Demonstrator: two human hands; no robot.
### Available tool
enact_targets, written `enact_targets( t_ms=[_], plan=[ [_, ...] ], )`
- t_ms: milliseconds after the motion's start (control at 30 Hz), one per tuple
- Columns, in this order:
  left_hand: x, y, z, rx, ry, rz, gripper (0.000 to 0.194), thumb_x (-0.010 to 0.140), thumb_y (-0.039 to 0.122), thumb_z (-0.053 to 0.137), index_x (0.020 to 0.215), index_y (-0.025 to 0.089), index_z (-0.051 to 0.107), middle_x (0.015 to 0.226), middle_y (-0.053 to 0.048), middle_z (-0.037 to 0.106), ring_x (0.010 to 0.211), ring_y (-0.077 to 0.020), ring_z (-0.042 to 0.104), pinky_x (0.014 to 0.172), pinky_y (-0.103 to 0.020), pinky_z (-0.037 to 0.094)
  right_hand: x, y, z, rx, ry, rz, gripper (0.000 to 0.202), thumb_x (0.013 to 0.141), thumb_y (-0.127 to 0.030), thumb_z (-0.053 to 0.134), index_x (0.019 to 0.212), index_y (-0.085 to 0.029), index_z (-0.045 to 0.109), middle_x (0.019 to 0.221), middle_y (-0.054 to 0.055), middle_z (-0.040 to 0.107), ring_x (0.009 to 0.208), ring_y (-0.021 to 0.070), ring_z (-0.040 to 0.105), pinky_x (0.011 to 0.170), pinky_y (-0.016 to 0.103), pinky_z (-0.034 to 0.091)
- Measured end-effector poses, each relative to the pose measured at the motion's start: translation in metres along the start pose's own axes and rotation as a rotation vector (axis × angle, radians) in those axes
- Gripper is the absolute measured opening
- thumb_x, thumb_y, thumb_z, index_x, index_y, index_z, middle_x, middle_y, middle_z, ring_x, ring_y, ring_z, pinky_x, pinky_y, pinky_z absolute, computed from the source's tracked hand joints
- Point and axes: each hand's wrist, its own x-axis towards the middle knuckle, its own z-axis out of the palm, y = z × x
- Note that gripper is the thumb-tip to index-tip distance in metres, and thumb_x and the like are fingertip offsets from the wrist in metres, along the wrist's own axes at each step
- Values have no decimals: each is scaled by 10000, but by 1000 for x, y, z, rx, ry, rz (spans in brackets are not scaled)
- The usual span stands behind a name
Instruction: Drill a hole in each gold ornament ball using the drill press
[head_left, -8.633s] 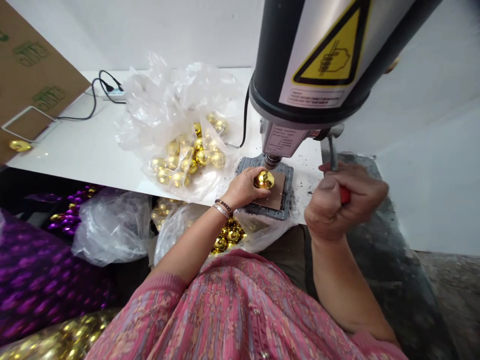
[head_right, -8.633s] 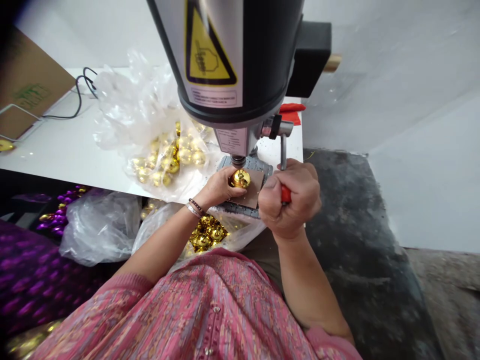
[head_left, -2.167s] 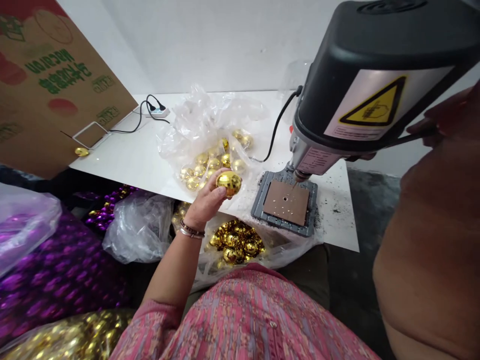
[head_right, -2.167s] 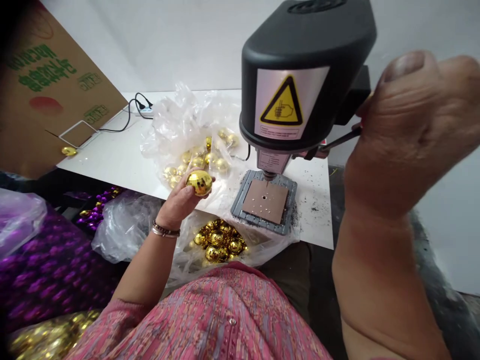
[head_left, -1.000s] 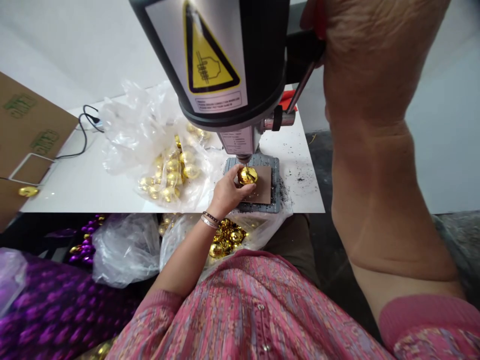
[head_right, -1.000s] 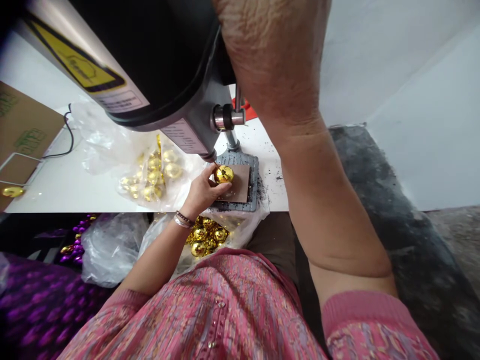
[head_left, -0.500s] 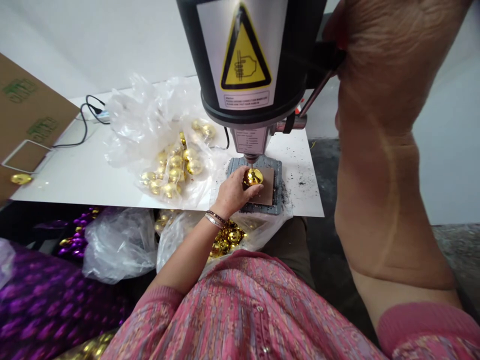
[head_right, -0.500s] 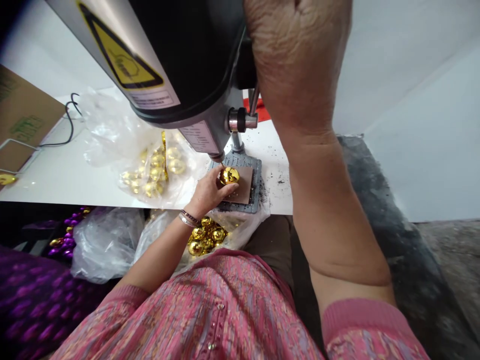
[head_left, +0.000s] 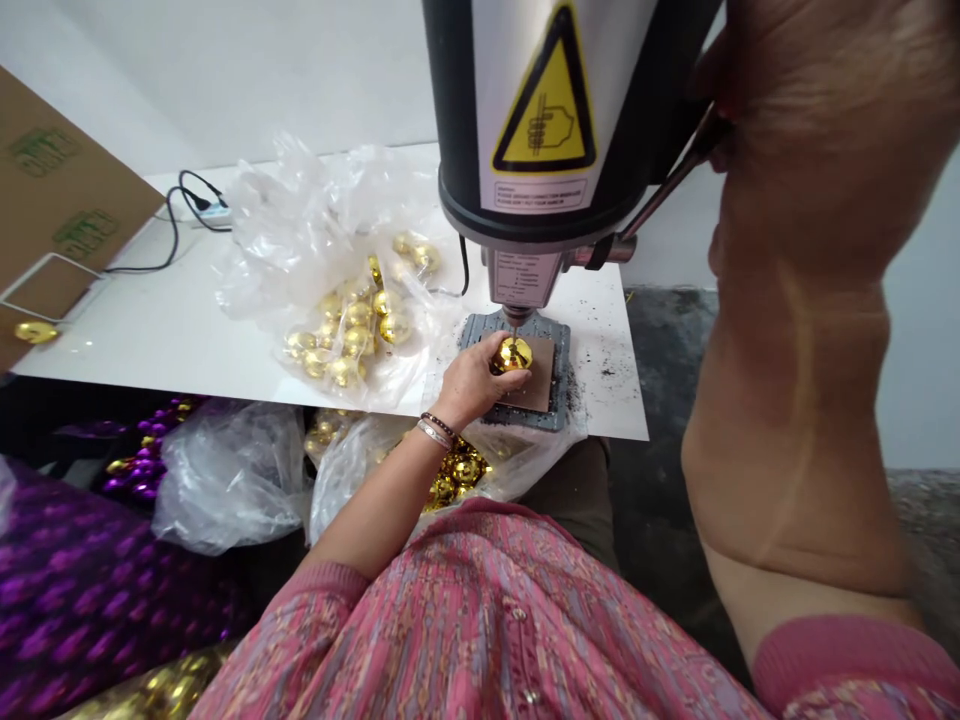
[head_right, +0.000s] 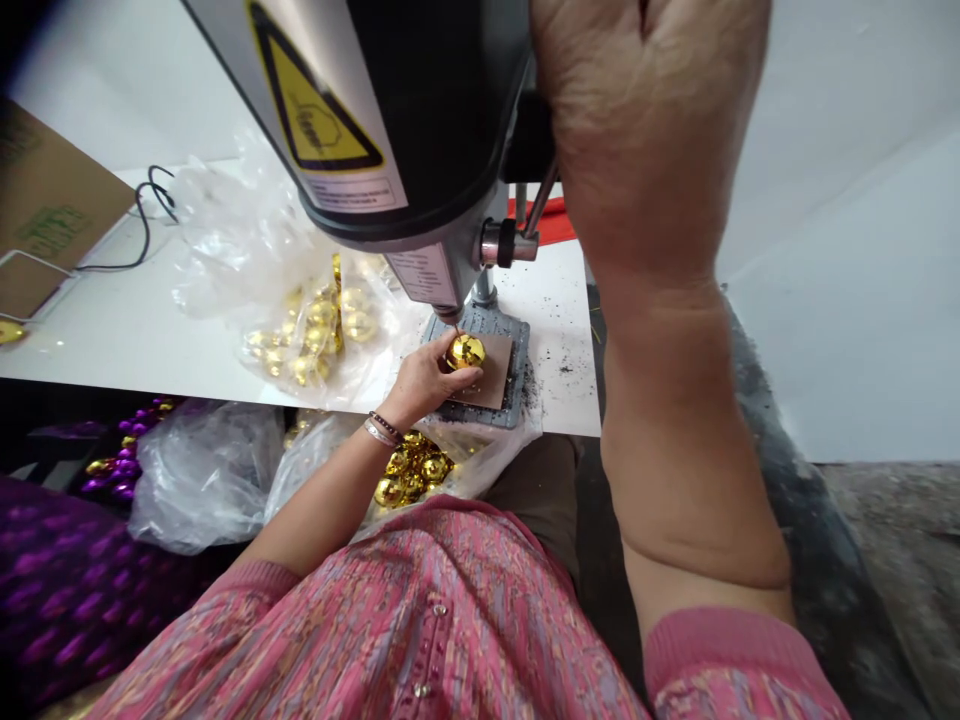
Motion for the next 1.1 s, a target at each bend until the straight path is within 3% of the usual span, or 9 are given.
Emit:
enact_targets(
  t_ms=[133,200,267,367,500,633,767,1100],
  plan=[
    [0,-3,3,11,23,14,555,851,318,883,1383,229,753,1153,-58,833,1003,-252,746,892,-334,559,-39,11,-8,-22,43,-191,377,1076,-484,528,868,-169,522,826,-18,441,818,23,482,848,244,405],
    [0,-2,3,21,26,11,555,852,324,887,1384,231,757,1156,-63,832,1005,-259,747,890,-336,560,-67,16,-14,-152,86,-301,408,1094,-482,493,852,-162,564,816,-5,451,739,27,406,743,237,369],
    [-1,-2,3,21,21,5,549,851,322,890,1378,231,763,1150,-66,832,1006,-266,747,898,-341,561,-91,20,-18,-245,96,-462,274,1079,-376,526,899,-185,607,815,-15,530,674,36,334,699,259,337],
    [-1,0,2,15,14,7,528,854,317,890,1362,236,771,1157,-68,832,1021,-273,745,914,-349,561,-112,21,-21,-304,76,-486,234,1064,-312,531,871,-198,601,794,-7,599,705,75,443,710,307,328],
    [-2,0,3,32,28,-1,530,848,328,897,1358,261,772,1182,-58,831,1054,-281,745,917,-347,562,-119,18,-15,-245,79,-411,302,1080,-325,520,809,-196,549,740,-12,573,734,88,506,704,294,354],
    [-2,-1,5,39,33,2,531,857,332,894,1367,253,768,1180,-70,832,1062,-289,749,927,-356,562,-126,29,-4,-274,191,-480,297,1053,-308,573,795,-184,493,692,-23,501,681,74,451,663,280,311],
    [-2,-3,7,48,35,10,537,865,341,891,1377,247,763,1181,-83,831,1063,-297,750,926,-361,563,-135,50,8,-243,266,-544,242,1040,-294,556,823,-204,498,714,-14,510,712,95,521,688,298,361],
    [-1,-4,7,44,24,9,551,867,359,882,1389,240,752,1153,-75,824,1027,-286,739,924,-363,568,-143,77,25,-125,315,-622,90,1014,-234,509,925,-232,522,769,-14,530,741,103,539,777,299,476]
  ],
)
